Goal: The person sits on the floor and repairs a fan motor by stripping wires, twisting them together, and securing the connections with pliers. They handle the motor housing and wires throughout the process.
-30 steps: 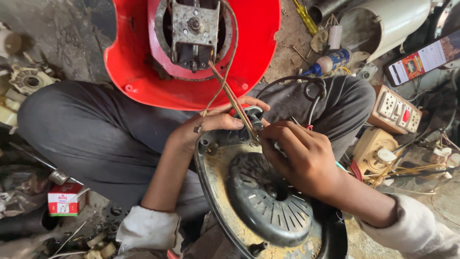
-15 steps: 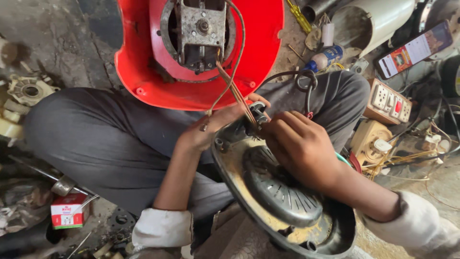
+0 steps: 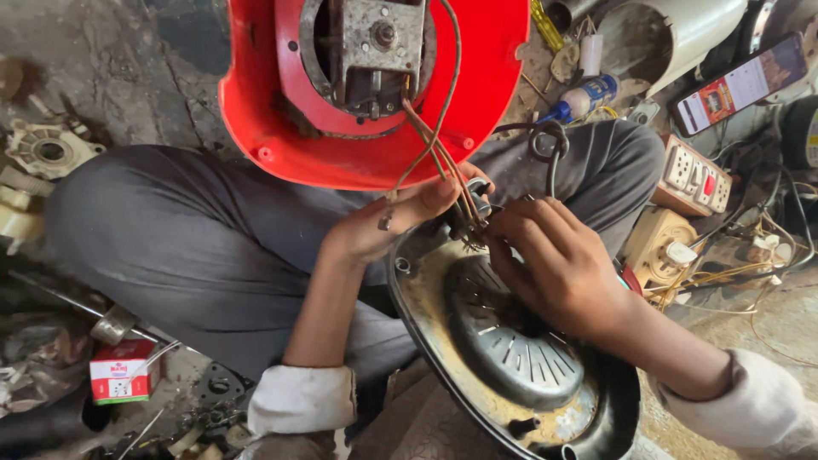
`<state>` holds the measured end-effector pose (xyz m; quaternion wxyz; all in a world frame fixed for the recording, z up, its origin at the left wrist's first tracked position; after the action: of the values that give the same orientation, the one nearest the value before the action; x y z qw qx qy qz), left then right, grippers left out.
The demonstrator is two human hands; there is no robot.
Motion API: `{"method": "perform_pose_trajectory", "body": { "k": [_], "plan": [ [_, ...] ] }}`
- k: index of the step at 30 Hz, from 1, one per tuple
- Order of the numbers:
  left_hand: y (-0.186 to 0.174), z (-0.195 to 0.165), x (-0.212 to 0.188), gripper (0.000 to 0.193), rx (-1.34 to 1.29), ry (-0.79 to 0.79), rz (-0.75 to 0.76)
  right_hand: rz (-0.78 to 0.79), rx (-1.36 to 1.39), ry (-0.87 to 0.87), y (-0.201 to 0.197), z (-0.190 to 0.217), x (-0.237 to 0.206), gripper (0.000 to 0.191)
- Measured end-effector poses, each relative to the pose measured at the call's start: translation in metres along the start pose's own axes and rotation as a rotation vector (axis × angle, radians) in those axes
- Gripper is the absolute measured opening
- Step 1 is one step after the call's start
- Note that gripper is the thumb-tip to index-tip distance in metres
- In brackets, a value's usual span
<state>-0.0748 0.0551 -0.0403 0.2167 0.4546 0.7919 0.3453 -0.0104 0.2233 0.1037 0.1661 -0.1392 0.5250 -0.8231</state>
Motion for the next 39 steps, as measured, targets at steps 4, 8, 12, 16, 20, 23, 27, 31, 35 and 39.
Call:
{"method": "perform_pose_trajectory", "body": {
  "k": [4, 8, 12, 16, 20, 23, 27, 31, 35, 39],
  "plan": [
    [-0.004, 0.004, 0.001, 0.061, 0.093, -0.008, -0.032, 0.023, -0.177, -0.087, 0.009, 0.001, 0.001, 0.026],
    [-0.006, 0.006, 0.0, 0.056, 0.151, 0.007, -0.081, 0.001, -0.13, -0.029, 0.015, 0.0, -0.002, 0.026],
    [-0.006, 0.009, -0.001, 0.054, 0.157, -0.028, -0.113, -0.044, -0.059, 0.033, 0.023, 0.002, -0.005, 0.027],
    [-0.006, 0.009, -0.003, 0.049, 0.074, -0.016, -0.075, -0.064, -0.069, 0.078, 0.027, 0.006, -0.008, 0.029],
    [-0.009, 0.003, -0.004, 0.055, -0.065, 0.0, 0.021, -0.051, 0.027, 0.17, 0.02, 0.007, -0.011, 0.028],
    [-0.011, -0.001, -0.004, 0.065, -0.074, -0.007, 0.052, -0.063, 0.008, 0.218, 0.002, 0.002, -0.018, 0.033],
    [-0.01, -0.001, -0.005, 0.066, -0.037, 0.054, 0.05, -0.134, 0.0, 0.302, -0.02, -0.005, -0.027, 0.039],
    [-0.009, -0.002, -0.003, 0.066, -0.03, 0.053, 0.029, -0.078, -0.014, 0.18, -0.023, -0.01, -0.025, 0.038],
    [-0.01, -0.003, -0.001, 0.062, 0.064, 0.077, 0.021, -0.018, 0.086, 0.115, -0.008, -0.017, -0.014, 0.025],
    [-0.01, 0.0, -0.003, 0.054, 0.099, 0.124, -0.036, -0.029, 0.188, 0.107, 0.002, -0.018, -0.008, 0.024]
  ]
}}
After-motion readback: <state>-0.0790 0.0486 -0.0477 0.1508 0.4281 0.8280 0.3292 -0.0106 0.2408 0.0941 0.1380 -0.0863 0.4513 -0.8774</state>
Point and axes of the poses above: each hand's wrist, its own x-axis towards the middle knuckle, its own y-axis out of the palm, z = x × y, the point moved 1 cm from there along x, towards the middle knuckle, and after that the axes turned 3 degrees about -x, right-handed, at the moved point
